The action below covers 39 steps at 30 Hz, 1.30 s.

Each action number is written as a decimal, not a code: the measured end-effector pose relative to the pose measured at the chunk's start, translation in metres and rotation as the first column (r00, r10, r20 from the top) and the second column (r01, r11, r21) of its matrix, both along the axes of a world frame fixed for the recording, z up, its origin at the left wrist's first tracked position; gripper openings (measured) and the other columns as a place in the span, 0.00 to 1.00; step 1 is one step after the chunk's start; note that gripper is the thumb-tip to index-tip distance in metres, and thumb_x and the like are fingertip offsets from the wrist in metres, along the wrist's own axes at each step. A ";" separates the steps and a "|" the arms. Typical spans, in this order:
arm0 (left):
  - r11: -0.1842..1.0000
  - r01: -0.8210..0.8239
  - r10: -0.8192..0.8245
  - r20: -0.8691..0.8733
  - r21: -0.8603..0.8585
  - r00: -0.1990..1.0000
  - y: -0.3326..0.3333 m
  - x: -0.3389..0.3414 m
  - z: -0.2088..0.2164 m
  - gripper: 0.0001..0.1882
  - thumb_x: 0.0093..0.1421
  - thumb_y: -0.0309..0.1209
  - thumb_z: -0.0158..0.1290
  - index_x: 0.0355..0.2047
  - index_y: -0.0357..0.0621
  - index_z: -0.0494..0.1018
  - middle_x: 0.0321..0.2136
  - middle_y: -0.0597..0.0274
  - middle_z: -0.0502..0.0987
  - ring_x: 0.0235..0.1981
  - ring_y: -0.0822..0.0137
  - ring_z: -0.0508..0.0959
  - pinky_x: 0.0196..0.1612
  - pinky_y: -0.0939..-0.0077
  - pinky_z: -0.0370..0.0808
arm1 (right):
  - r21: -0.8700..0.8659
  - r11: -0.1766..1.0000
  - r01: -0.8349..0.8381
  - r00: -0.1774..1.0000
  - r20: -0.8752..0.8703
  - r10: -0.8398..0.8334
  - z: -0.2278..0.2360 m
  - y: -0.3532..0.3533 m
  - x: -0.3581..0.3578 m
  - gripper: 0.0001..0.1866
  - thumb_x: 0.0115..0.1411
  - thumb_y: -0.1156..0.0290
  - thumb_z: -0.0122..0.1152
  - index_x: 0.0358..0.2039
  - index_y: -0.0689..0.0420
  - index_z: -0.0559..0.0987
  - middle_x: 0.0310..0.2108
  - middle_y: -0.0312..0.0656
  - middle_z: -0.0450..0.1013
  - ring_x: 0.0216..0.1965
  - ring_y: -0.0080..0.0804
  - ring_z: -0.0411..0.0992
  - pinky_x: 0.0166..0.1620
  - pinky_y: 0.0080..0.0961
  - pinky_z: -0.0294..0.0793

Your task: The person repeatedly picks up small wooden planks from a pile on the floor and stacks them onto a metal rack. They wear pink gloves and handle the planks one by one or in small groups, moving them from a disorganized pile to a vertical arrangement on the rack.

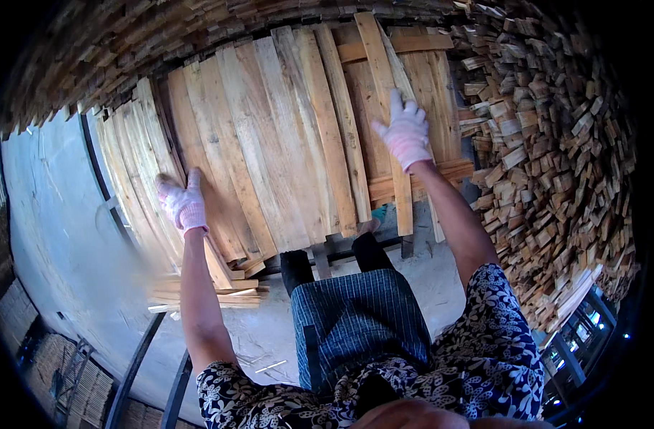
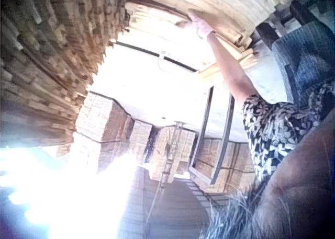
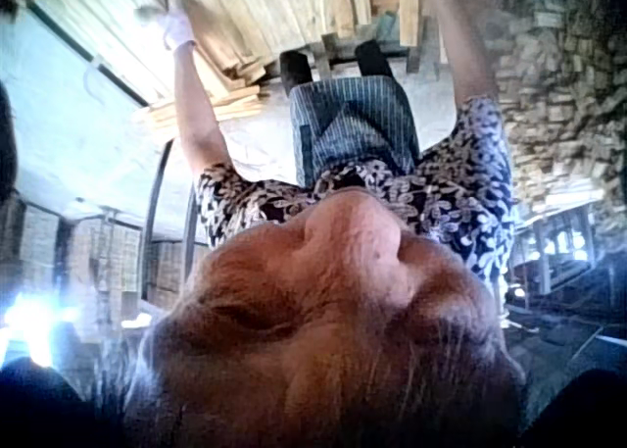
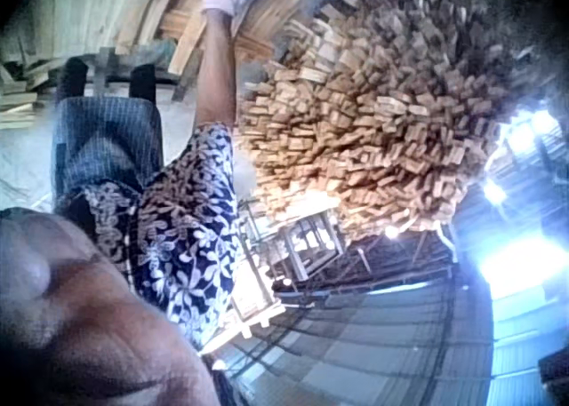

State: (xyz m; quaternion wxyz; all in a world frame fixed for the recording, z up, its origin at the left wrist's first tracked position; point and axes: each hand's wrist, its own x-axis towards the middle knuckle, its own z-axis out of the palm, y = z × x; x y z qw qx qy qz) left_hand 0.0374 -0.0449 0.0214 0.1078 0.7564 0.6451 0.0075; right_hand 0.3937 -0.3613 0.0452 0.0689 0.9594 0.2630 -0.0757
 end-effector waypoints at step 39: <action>0.083 0.472 0.906 -0.131 -0.878 -0.403 -0.215 -0.169 -0.009 0.32 0.60 0.33 0.64 0.61 0.34 0.64 0.59 0.36 0.70 0.60 0.35 0.70 0.54 0.20 0.70 | 0.021 0.510 -0.860 0.508 -0.071 0.859 -0.015 0.168 -0.167 0.39 0.61 0.70 0.59 0.69 0.21 0.61 0.53 0.50 0.67 0.52 0.52 0.68 0.53 0.54 0.69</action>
